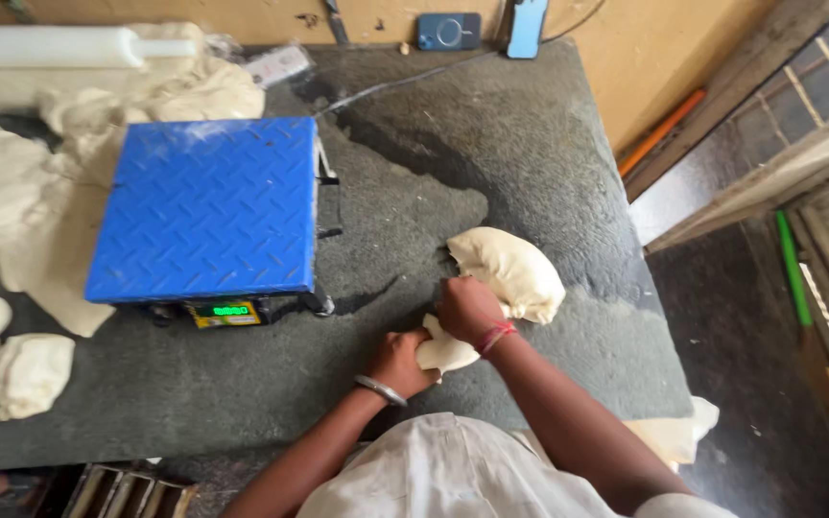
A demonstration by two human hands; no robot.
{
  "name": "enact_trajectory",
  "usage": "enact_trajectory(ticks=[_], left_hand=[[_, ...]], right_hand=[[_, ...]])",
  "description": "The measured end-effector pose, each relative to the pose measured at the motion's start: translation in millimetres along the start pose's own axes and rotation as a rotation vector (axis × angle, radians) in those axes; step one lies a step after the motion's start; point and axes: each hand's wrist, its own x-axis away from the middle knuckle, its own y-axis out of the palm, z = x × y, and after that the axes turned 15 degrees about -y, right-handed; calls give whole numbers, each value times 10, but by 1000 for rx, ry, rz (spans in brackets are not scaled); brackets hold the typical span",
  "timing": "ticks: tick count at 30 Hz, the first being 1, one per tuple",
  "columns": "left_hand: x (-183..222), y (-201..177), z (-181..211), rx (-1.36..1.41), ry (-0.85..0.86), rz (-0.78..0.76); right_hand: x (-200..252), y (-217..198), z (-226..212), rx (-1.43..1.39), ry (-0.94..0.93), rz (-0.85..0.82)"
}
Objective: The person portions dough using a scraper, weighs individual pieces on a digital scale, and rolls them into oblong shapes on a work surface.
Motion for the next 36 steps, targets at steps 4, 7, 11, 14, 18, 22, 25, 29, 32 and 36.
enact_trajectory(ticks=[4,7,11,14,18,22,25,29,32,36], left_hand=[[27,-637,273,393,89,63],[222,-1395,561,275,195,322],[354,-2311,671,109,311,852],[224,-2770,448,-228,238,855],[27,-2665,129,-490,-348,663],[267,-2133,98,-433,-236,1109],[323,-1504,162,-211,212,1184],[211,-690,77,-124,140,467],[97,-326,65,-445,-46,114],[33,-188,7,-647,-147,-59]], right_hand=[[28,-19,314,-56,50,44],[53,14,372,-109,64,82],[60,38,391,-106,45,100],[66,-11,395,-149,27,107],[65,-38,388,-143,33,72],[115,-13,387,-172,31,86],[181,-127,343,-207,37,169],[483,-744,105,-863,109,445],[783,-1754,-147,-372,-269,655],[895,-2320,-410,-140,-236,760]])
